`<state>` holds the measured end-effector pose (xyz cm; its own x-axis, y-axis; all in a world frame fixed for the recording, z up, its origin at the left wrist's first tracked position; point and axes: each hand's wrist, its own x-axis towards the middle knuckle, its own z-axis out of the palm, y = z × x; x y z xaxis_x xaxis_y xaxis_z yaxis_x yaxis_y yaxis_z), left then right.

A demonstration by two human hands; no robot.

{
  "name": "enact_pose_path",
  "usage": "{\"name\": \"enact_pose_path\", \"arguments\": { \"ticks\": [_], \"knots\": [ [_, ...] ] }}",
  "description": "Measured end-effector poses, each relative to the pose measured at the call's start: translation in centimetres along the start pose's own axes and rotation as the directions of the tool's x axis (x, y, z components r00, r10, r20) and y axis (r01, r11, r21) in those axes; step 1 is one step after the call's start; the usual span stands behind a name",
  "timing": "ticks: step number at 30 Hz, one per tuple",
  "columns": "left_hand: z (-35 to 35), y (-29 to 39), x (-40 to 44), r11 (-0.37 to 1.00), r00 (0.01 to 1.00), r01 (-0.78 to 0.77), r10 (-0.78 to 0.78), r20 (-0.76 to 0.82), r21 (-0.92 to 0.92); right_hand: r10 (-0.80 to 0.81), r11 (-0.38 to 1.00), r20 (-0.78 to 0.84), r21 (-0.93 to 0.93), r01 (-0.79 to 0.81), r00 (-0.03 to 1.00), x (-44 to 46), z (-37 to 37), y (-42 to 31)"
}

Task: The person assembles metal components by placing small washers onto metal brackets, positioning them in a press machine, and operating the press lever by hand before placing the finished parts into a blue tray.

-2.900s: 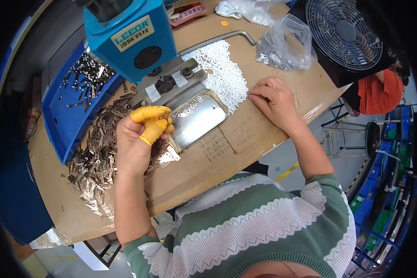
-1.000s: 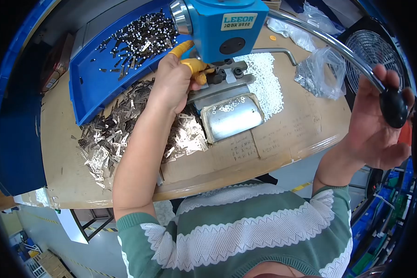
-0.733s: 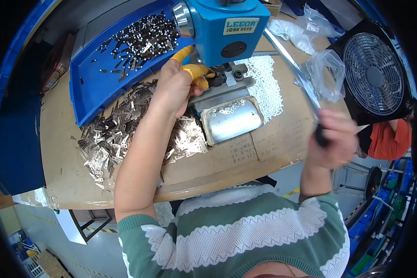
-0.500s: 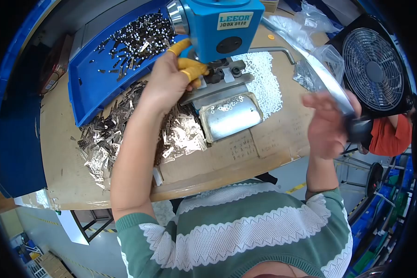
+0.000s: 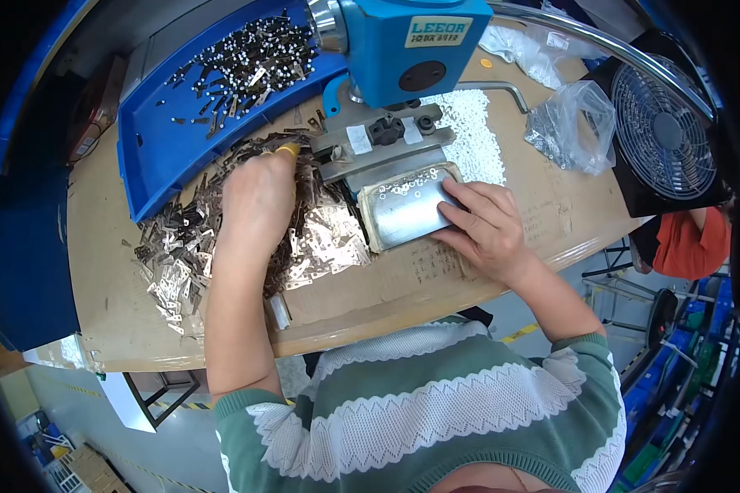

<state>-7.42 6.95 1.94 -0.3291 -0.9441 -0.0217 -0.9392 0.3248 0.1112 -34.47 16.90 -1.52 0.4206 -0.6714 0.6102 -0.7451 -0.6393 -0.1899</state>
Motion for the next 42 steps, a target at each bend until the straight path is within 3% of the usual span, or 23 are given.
{"name": "enact_pose_path", "arguments": {
  "ticks": [4,5,7,8,10,11,14,18,21,22,24,27,29,31,34,37,42],
  "knots": [
    [1.2,0.0,0.0,0.983,0.969,-0.155,0.170,-0.179,0.093,-0.001,0.989,0.050,0.148,-0.006,0.999,1.0,-0.6,-0.2],
    [1.2,0.0,-0.1,0.989,0.963,-0.146,0.148,-0.227,0.022,0.019,0.977,0.083,0.212,-0.036,0.996,1.6,-0.8,-0.4],
    [0.9,-0.1,-0.1,0.984,0.945,-0.140,0.098,-0.312,-0.115,0.280,0.868,0.201,0.365,-0.337,0.939,4.1,-1.0,-0.7],
    [0.5,0.0,-0.2,0.945,0.958,-0.101,0.008,-0.285,-0.312,0.390,0.775,0.266,0.422,-0.470,0.882,5.4,-0.6,-0.5],
    [-0.4,0.4,-0.2,0.752,0.971,-0.015,-0.147,-0.190,-0.659,0.466,0.638,0.233,0.580,-0.506,0.854,8.2,1.3,1.1],
    [-0.4,0.1,-0.1,0.582,0.986,-0.014,-0.129,-0.109,-0.813,0.501,0.562,0.222,0.652,-0.509,0.837,9.3,1.9,1.7],
    [-0.9,0.6,-0.2,0.162,0.992,0.062,-0.118,0.043,-0.985,0.510,0.423,0.455,0.606,-0.674,0.730,11.2,1.9,2.5],
    [-0.6,1.0,0.0,0.016,0.993,0.097,-0.076,0.095,-0.995,0.525,0.173,0.642,0.562,-0.809,0.559,12.6,1.1,2.7],
    [-0.6,1.5,-0.3,0.054,0.990,0.111,-0.092,0.106,-0.992,0.464,-0.010,0.691,0.630,-0.777,0.554,12.0,1.8,3.5],
    [-0.5,1.6,-0.4,0.078,0.990,0.110,-0.098,0.102,-0.991,0.530,0.028,0.658,0.617,-0.786,0.535,11.8,1.6,2.6],
    [-0.4,2.0,-0.8,0.021,0.998,0.056,-0.043,0.055,-0.998,0.569,0.466,0.182,0.733,-0.496,0.802,8.7,3.6,1.3],
    [0.2,2.3,-0.9,-0.079,1.000,0.009,0.016,0.007,-0.997,0.471,0.665,0.297,0.499,-0.556,0.830,6.0,-0.5,-0.4],
    [0.5,2.6,-0.9,-0.157,1.000,0.022,0.025,0.019,-0.987,0.456,0.827,0.026,0.357,-0.434,0.890,2.7,-0.5,1.9],
    [0.7,3.0,-1.0,-0.196,0.999,0.024,0.030,0.018,-0.980,0.535,0.844,-0.052,-0.008,-0.536,0.843,0.3,-2.3,4.6],
    [1.2,3.5,-1.0,-0.200,0.999,0.017,0.045,0.008,-0.980,0.627,0.778,0.015,0.032,-0.628,0.779,-1.7,-4.3,6.6],
    [1.8,3.9,-1.0,-0.164,0.998,0.021,0.058,0.011,-0.986,0.370,0.916,-0.039,-0.148,-0.372,0.928,-2.0,-4.1,6.9],
    [1.5,4.6,-1.1,-0.137,0.998,0.048,0.055,0.041,-0.989,0.399,0.903,-0.050,-0.151,-0.401,0.916,-2.0,-3.3,7.1]
  ]
}}
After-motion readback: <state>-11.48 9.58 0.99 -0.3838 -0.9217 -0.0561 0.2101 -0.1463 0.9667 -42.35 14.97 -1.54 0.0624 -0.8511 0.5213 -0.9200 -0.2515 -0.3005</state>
